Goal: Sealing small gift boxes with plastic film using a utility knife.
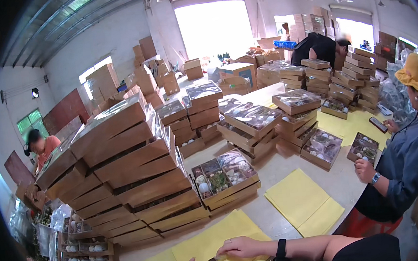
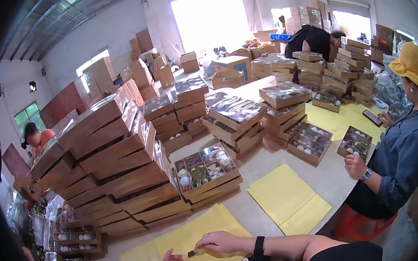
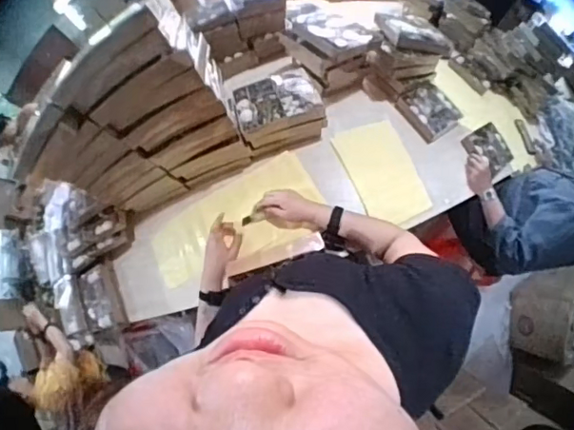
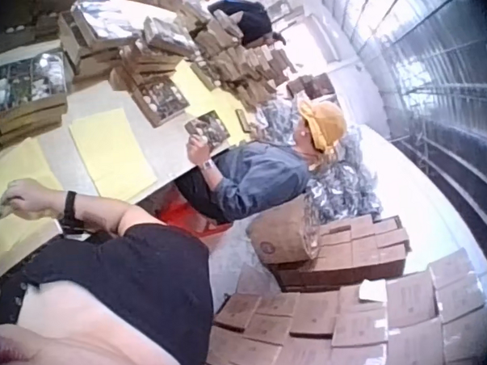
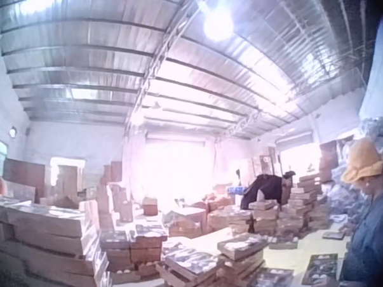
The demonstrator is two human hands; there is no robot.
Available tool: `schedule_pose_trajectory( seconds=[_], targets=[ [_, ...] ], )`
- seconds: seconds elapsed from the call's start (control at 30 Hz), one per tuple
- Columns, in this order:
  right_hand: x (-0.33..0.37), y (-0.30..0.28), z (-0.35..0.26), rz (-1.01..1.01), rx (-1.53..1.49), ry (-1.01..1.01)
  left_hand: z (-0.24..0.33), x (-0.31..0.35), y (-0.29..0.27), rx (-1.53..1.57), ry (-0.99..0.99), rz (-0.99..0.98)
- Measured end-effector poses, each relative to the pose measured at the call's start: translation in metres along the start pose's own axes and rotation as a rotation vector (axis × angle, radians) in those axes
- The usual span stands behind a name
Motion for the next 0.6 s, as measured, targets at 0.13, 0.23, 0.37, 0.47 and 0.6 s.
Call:
schedule_pose_trajectory(
  seconds=[0.13,0.23,0.37,0.47,0.6],
  targets=[
    [0.006,-0.002,0.006,0.029,-0.140,0.048,0.017,-0.004,-0.010,-0.194,0.150,-0.008],
    [0.009,-0.001,0.004,0.052,-0.149,0.067,-0.004,-0.003,-0.017,-0.142,0.104,-0.029],
    [0.007,-0.005,-0.001,0.144,-0.118,0.049,-0.008,-0.003,-0.049,-0.104,0.132,0.114],
    [0.000,-0.005,-0.003,-0.001,-0.103,0.237,-0.007,-0.014,-0.058,-0.015,0.021,0.180],
    [-0.006,-0.018,-0.012,0.107,-0.025,0.088,0.019,-0.034,-0.048,-0.179,0.061,0.119]
  ],
)
Point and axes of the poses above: each hand's wrist, its own x-axis away from the middle knuckle, its own y-axis out of the palm, z = x × y, the point moved 10 cm from there along -x, towards the middle knuckle, and after that the axes turned 1 degree about y, right-handed, at the moved point
